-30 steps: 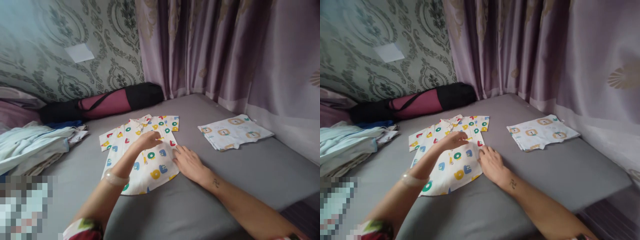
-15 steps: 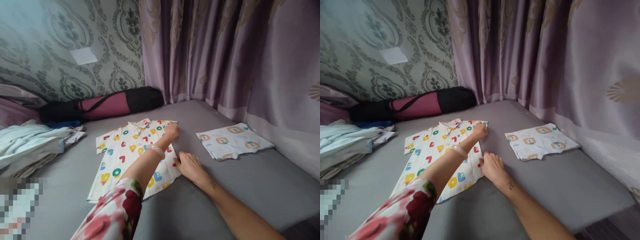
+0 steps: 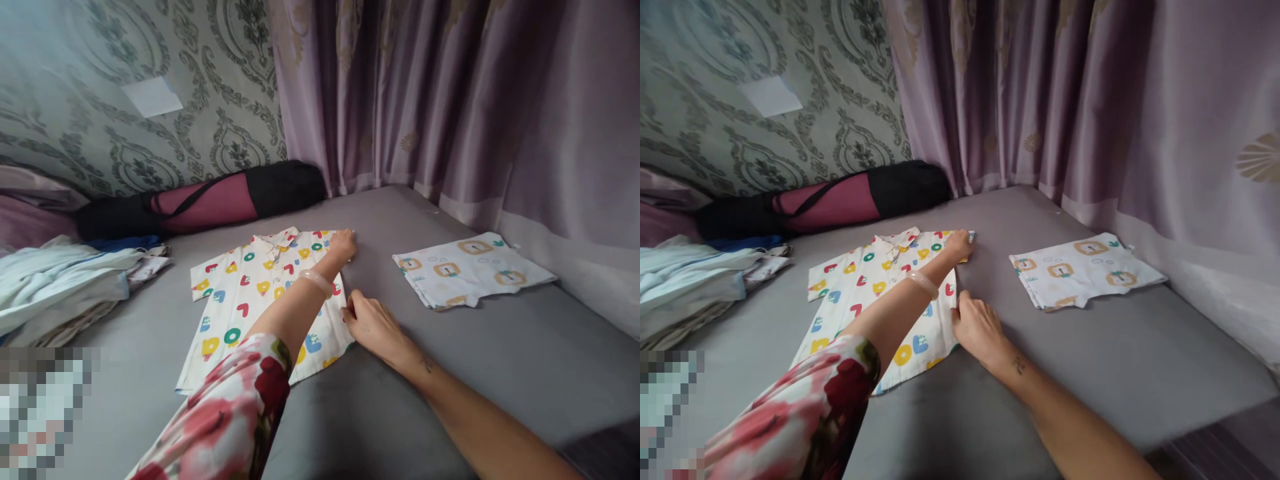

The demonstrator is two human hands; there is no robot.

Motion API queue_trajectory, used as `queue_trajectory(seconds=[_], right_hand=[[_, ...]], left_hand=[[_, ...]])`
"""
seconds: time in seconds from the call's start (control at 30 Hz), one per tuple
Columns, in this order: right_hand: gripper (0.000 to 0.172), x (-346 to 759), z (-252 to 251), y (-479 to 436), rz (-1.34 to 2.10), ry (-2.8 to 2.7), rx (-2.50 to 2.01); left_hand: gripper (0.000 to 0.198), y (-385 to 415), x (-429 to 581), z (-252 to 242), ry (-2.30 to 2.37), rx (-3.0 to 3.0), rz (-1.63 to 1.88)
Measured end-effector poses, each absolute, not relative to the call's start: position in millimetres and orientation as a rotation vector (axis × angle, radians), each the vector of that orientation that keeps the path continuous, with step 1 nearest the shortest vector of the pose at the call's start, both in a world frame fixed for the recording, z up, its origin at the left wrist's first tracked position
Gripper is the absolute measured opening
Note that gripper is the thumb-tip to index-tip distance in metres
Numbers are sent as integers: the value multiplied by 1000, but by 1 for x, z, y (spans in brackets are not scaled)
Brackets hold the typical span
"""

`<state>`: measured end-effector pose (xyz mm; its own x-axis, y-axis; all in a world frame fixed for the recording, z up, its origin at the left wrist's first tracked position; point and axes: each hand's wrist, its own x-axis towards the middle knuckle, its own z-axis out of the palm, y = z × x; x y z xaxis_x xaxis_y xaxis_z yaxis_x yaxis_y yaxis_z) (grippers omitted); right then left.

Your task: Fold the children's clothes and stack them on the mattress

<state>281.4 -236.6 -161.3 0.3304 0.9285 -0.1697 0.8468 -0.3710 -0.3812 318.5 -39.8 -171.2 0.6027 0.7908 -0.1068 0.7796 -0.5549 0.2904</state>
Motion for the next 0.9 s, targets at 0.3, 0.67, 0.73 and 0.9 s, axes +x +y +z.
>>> queue_trajectory(seconds=[0.3,0.67,0.73,0.9], right_hand=[[27,279,-161,-241,616,-1645,-2238],[56,272,-164,-247,599,-1711,-2094],[54,269,-165,-247,594,-1721,-2083],[53,257,-168,-249,491,-1771,-1981]], left_hand=[[12,-11,308,-174,1324,2169,273],[6,24,256,-159,1277,1495,595],[6,26,243,-157,1269,1415,648],[7,30,210,-158,1298,1279,761]])
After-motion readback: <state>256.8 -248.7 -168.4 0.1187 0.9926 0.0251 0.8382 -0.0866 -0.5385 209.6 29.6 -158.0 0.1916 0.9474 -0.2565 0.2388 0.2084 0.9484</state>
